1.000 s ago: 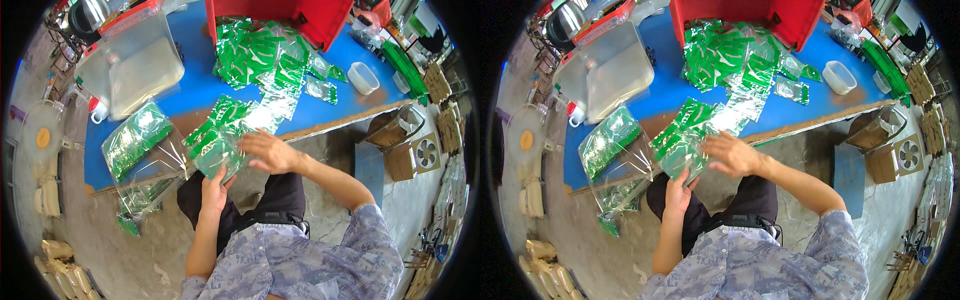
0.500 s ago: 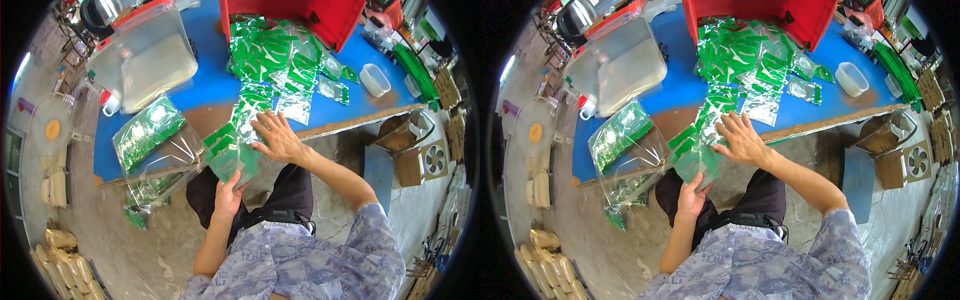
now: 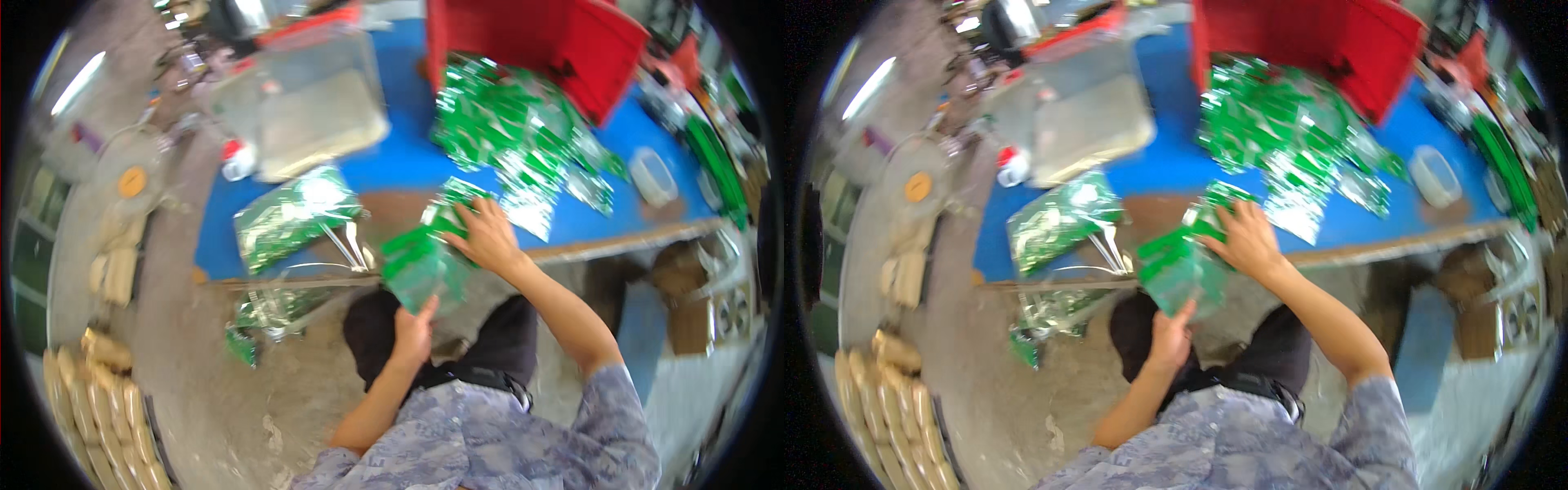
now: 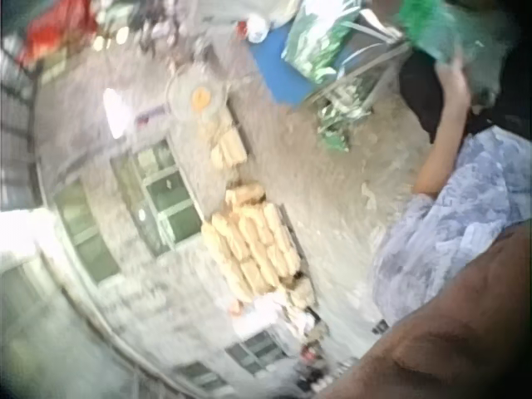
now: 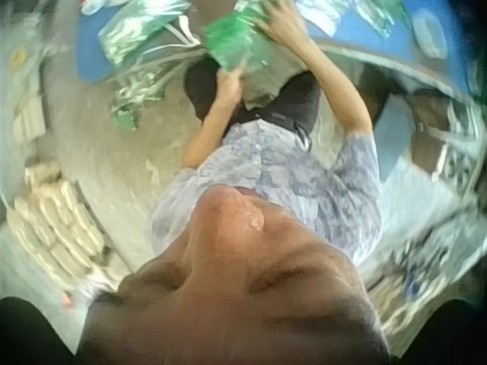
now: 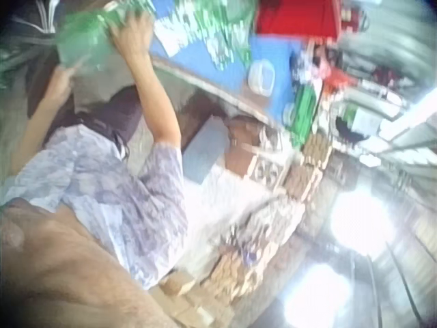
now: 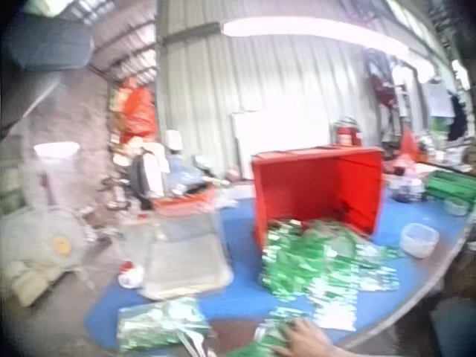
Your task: The person gathers green sachets from a red bin and packs them into larger transparent plastic bags by hand.
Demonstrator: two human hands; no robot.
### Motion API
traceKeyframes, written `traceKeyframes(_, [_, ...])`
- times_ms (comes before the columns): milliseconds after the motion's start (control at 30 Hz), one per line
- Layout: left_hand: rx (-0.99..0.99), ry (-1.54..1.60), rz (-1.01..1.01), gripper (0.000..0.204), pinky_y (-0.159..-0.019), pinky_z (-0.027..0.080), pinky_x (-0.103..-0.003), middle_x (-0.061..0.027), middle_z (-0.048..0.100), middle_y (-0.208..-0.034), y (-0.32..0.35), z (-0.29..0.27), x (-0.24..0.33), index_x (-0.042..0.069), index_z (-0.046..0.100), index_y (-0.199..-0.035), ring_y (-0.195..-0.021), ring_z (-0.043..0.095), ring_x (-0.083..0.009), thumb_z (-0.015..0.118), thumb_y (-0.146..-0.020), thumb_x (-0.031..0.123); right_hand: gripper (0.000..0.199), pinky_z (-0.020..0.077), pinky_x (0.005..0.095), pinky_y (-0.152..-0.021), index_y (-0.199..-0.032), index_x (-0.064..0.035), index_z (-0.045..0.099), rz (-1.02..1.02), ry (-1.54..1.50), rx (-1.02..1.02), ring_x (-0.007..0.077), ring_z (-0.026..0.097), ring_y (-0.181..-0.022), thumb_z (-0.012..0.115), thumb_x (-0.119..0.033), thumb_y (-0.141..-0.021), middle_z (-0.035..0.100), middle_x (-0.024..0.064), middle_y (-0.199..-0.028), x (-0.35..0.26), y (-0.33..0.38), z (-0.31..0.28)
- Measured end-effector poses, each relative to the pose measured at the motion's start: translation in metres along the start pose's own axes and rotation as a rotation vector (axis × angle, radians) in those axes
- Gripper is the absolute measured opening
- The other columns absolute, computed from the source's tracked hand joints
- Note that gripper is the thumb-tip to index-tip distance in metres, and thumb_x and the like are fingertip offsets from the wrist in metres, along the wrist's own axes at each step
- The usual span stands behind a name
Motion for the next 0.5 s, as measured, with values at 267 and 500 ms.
traceKeyframes(267, [-0.247,0.101,-0.084,0.039,-0.098,0.047,-0.033,-0.0066,0.067,-0.12,-0.004,-0.022,-0.008,0.002,0.061,-0.125,-0.109,0.062,-0.0169,0.073,-0.088,0.009,0.038,0.0475,0.0451,-0.091,-0.118,-0.0022,0.062,-0.152,-0.03,0.077,0.0356,0.057,-0.107,0.07,-0.025,-0.088,0.062,0.0149,-0.116,0.014,0.008,0.008])
traceKeyframes(500, [-0.388,0.26,-0.19,0.049,-0.102,0.043,-0.032,-0.0013,0.064,-0.128,0.005,-0.004,-0.007,0.008,0.058,-0.132,-0.116,0.059,-0.0154,0.074,-0.086,0.006,0.015,0.0467,0.0327,-0.085,-0.113,0.0011,0.058,0.183,-0.615,0.485,0.0181,0.058,-0.091,0.049,-0.002,-0.101,0.063,0.0099,-0.102,-0.003,0.03,-0.021])
Point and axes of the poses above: each hand's wrist, its own y-axis away from the middle knuckle, its own z-axis out of the palm, x = y × z, the point moved 2 cm from there along -y, towards the middle knuckle
